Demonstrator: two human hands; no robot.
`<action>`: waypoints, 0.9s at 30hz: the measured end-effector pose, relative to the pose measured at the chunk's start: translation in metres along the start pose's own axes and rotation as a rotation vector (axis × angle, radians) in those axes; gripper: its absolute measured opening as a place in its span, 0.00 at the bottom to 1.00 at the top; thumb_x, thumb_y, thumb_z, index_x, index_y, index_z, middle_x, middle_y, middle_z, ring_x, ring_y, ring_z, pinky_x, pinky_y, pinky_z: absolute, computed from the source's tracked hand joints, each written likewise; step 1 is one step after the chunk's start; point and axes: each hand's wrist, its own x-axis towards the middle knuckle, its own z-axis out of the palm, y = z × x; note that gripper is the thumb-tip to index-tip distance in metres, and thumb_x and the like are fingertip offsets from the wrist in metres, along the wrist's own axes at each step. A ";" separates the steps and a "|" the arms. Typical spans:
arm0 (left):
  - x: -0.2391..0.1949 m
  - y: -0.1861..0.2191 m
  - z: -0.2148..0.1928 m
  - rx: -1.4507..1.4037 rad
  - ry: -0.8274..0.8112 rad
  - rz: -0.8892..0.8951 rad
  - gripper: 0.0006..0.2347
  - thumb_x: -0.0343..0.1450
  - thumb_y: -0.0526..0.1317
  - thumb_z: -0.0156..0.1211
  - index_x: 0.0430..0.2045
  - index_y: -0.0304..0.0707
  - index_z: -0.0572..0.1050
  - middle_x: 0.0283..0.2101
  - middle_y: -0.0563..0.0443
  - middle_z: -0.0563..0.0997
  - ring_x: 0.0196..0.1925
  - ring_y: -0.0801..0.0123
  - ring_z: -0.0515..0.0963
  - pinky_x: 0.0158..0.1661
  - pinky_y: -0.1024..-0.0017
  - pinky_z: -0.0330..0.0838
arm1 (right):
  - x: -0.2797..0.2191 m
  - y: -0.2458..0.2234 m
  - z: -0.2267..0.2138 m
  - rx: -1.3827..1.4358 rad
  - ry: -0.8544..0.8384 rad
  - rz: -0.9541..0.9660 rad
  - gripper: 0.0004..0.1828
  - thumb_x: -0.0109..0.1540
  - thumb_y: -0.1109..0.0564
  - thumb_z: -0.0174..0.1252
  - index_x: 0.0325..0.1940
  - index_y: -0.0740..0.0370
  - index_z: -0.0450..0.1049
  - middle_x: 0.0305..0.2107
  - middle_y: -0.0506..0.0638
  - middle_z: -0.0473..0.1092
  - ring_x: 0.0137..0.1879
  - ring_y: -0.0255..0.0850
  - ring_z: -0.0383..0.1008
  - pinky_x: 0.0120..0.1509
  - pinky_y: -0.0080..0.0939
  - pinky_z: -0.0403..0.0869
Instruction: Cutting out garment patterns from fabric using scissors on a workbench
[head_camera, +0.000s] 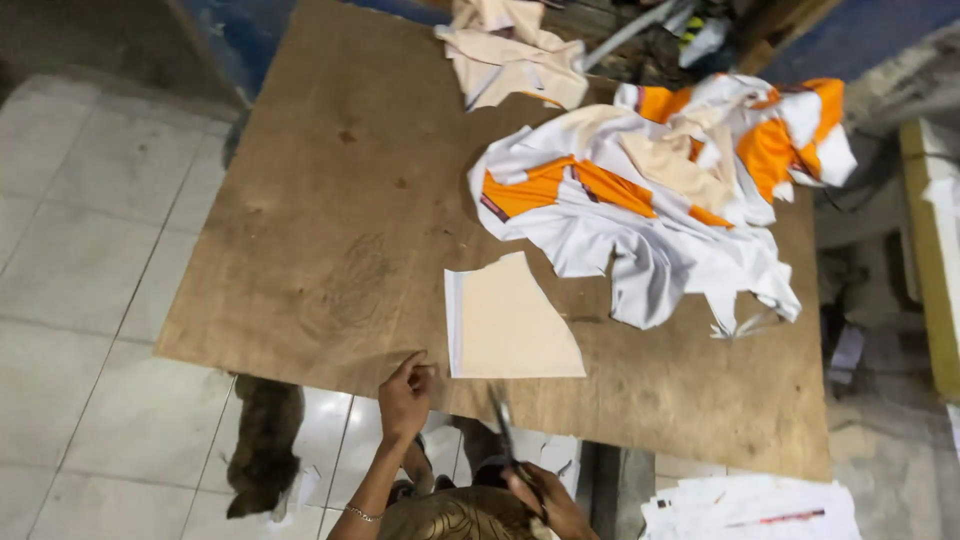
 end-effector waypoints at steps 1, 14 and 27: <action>0.002 0.012 -0.003 -0.031 -0.055 -0.140 0.18 0.72 0.46 0.61 0.56 0.45 0.78 0.35 0.56 0.84 0.38 0.73 0.83 0.46 0.75 0.78 | -0.032 -0.019 0.038 -0.224 -0.127 -0.047 0.22 0.66 0.50 0.55 0.55 0.71 0.78 0.38 0.56 0.74 0.47 0.42 0.74 0.54 0.39 0.67; 0.007 0.056 -0.001 0.187 -0.212 -0.332 0.25 0.67 0.44 0.63 0.62 0.59 0.69 0.43 0.57 0.88 0.48 0.63 0.86 0.45 0.60 0.80 | -0.042 0.012 0.132 -0.415 -0.133 -0.374 0.21 0.61 0.40 0.66 0.35 0.60 0.73 0.10 0.47 0.63 0.16 0.37 0.66 0.26 0.36 0.68; 0.001 0.048 0.004 0.141 -0.106 -0.232 0.23 0.65 0.37 0.67 0.52 0.50 0.64 0.33 0.53 0.86 0.35 0.58 0.86 0.33 0.57 0.78 | -0.043 0.016 0.136 -0.341 -0.109 -0.382 0.19 0.61 0.45 0.68 0.31 0.60 0.72 0.12 0.45 0.63 0.15 0.34 0.64 0.18 0.32 0.66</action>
